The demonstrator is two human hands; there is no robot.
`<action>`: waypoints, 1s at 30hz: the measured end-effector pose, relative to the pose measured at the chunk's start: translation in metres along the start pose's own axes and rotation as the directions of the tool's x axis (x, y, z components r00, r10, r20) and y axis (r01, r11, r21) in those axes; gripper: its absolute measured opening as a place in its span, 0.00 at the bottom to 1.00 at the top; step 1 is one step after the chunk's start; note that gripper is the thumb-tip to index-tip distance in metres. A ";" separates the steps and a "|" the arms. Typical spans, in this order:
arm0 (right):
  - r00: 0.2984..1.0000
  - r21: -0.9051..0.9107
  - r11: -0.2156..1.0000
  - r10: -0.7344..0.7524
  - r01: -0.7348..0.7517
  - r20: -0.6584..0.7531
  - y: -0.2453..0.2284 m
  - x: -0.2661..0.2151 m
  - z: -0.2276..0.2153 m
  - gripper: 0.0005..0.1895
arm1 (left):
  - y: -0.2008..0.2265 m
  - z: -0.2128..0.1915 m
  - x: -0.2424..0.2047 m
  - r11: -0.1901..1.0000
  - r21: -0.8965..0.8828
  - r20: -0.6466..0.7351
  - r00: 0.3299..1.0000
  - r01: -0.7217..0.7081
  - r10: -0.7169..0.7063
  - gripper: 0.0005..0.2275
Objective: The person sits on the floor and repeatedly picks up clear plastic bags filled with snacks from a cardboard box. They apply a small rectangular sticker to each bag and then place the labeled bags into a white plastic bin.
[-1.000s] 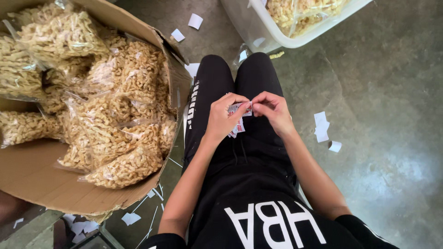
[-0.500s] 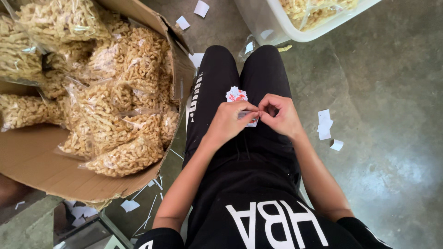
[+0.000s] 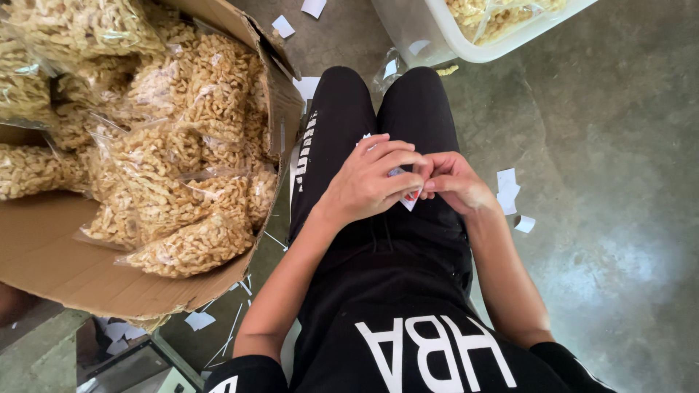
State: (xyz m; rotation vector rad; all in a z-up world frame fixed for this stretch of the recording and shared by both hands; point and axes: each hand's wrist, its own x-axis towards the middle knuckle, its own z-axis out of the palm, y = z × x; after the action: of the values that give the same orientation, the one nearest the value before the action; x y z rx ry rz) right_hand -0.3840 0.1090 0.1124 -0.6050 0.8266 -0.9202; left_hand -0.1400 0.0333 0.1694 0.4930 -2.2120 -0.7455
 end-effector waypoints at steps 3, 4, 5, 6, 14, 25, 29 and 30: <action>0.998 0.032 0.999 0.010 -0.008 -0.063 -0.001 -0.008 0.002 0.10 | -0.001 0.004 0.003 0.998 -0.057 0.027 0.999 0.026 -0.025 0.11; 0.996 0.058 0.998 0.018 -0.013 -0.088 0.000 -0.011 0.003 0.12 | -0.001 0.005 0.003 0.997 -0.070 0.022 1.000 0.018 -0.016 0.11; 0.995 0.066 0.998 0.022 -0.015 -0.095 0.002 -0.013 0.002 0.12 | -0.004 0.007 0.004 0.996 -0.084 0.016 1.000 0.007 -0.005 0.11; 0.994 0.073 0.997 0.025 -0.017 -0.102 0.004 -0.015 0.002 0.12 | -0.005 0.009 0.004 0.995 -0.098 0.011 1.000 -0.004 0.005 0.11; 0.907 -0.558 0.830 -0.228 -0.009 -0.353 -0.025 -0.035 -0.026 0.09 | -0.009 -0.004 -0.001 0.880 -0.424 -0.060 0.963 0.213 -0.262 0.04; 0.956 -0.705 0.699 -0.272 0.121 -0.106 -0.028 0.031 0.067 0.07 | -0.040 -0.025 -0.005 0.946 -0.111 0.048 0.953 0.303 -0.300 0.08; 0.963 -0.644 0.759 -0.237 0.099 -0.131 -0.031 0.074 0.076 0.06 | -0.159 -0.070 -0.044 0.710 0.213 0.052 0.718 0.671 -0.694 0.07; 0.964 -0.667 0.741 -0.229 0.084 -0.133 -0.033 0.079 0.076 0.08 | -0.202 -0.091 -0.066 0.666 -0.306 -0.281 0.604 0.681 -0.746 0.16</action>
State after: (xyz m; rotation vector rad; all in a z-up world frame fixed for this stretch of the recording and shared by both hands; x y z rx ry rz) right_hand -0.3080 0.0328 0.1514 -1.2283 1.3266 -0.8412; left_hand -0.0053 -0.1165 0.0556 1.3723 -1.5074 -1.1175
